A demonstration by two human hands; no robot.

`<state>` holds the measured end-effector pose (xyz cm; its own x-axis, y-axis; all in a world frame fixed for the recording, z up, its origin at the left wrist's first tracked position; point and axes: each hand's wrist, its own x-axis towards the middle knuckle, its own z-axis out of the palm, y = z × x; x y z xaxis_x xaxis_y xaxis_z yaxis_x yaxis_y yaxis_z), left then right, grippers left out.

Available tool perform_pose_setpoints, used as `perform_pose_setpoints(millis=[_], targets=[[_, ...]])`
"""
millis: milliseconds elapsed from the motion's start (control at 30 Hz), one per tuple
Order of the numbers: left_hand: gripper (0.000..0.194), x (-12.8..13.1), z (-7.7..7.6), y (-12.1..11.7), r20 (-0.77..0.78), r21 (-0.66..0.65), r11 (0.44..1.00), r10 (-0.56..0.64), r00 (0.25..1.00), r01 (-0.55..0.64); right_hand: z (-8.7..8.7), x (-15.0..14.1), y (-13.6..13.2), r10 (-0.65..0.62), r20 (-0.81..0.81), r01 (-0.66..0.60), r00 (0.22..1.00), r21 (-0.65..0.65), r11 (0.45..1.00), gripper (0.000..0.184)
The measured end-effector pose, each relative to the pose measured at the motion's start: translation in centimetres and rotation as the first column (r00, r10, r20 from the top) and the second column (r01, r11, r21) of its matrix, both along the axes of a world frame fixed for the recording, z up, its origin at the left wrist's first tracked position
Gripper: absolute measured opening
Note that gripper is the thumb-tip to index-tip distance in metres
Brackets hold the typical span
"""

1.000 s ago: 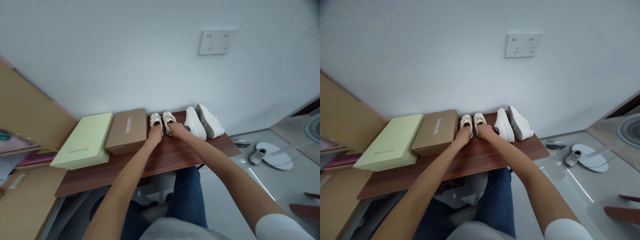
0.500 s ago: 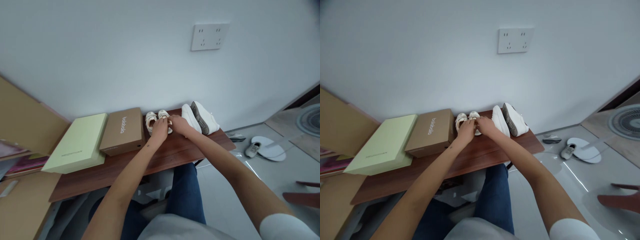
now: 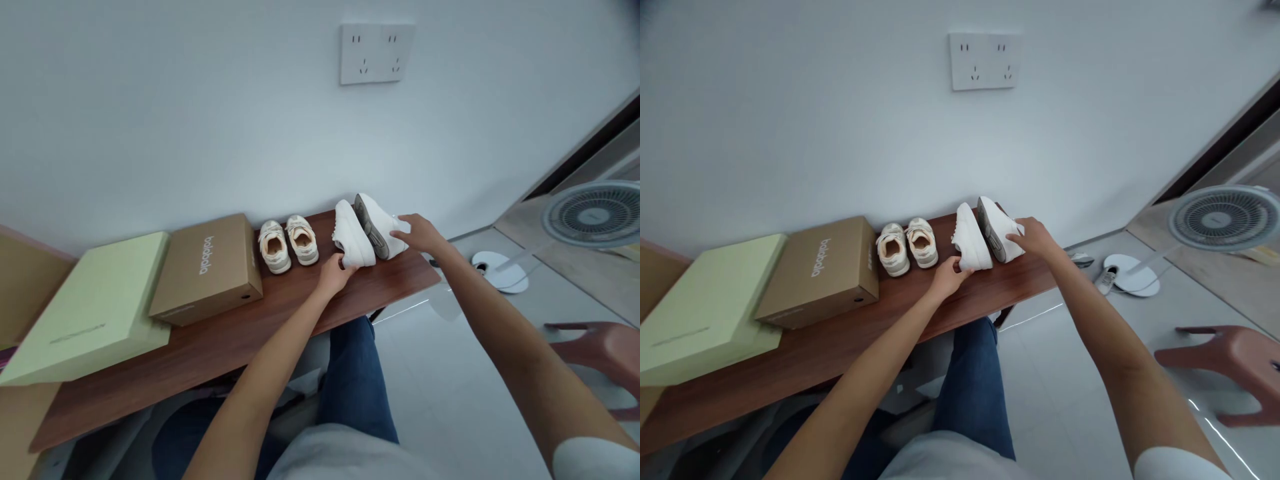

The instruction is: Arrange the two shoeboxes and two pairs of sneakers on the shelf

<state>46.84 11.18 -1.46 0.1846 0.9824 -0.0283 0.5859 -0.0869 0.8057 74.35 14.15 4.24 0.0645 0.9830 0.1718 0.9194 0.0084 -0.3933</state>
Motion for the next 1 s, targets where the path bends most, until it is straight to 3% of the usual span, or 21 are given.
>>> perform_pose_setpoints(millis=[100,200,300,433,600,800,900,1000], targets=[[0.037,0.5,-0.7,0.1,-0.001,0.012,1.000,0.028,1.000,-0.028,-1.8,2.9,-0.4,-0.112,-0.103,0.097,0.988,-0.140,0.985,0.073],[0.039,0.8,-1.0,0.5,-0.011,0.034,0.999,0.031,0.999,-0.031,-3.4,3.9,-0.9,-0.047,-0.309,-0.027,0.950,-0.232,0.972,0.068],[0.037,1.0,-1.3,1.2,0.010,0.027,1.000,0.009,1.000,-0.010,-4.2,3.5,-1.2,-0.003,-0.471,-0.123,0.882,-0.237,0.964,0.054],[0.035,1.1,-1.6,2.1,0.098,0.014,0.999,-0.053,0.994,0.052,-4.3,2.6,-1.2,-0.011,-0.551,-0.139,0.834,-0.229,0.963,0.051],[0.033,1.1,-1.0,3.0,0.112,0.057,0.997,-0.062,0.992,0.055,-2.9,1.9,-0.6,0.048,-0.574,-0.190,0.817,-0.189,0.963,0.050],[0.028,0.4,0.8,3.8,-0.009,0.097,0.992,-0.083,0.997,0.083,-0.5,1.3,0.0,0.160,-0.443,-0.251,0.882,-0.154,0.956,0.043],[0.026,0.6,2.1,4.1,-0.113,0.117,0.981,-0.139,0.984,0.152,0.4,1.0,0.2,0.229,-0.219,-0.264,0.949,-0.150,0.953,0.030],[0.033,1.3,3.8,4.4,-0.224,0.146,0.963,-0.191,0.956,0.227,1.0,0.3,0.6,0.261,0.053,-0.247,0.964,-0.183,0.952,0.021]])
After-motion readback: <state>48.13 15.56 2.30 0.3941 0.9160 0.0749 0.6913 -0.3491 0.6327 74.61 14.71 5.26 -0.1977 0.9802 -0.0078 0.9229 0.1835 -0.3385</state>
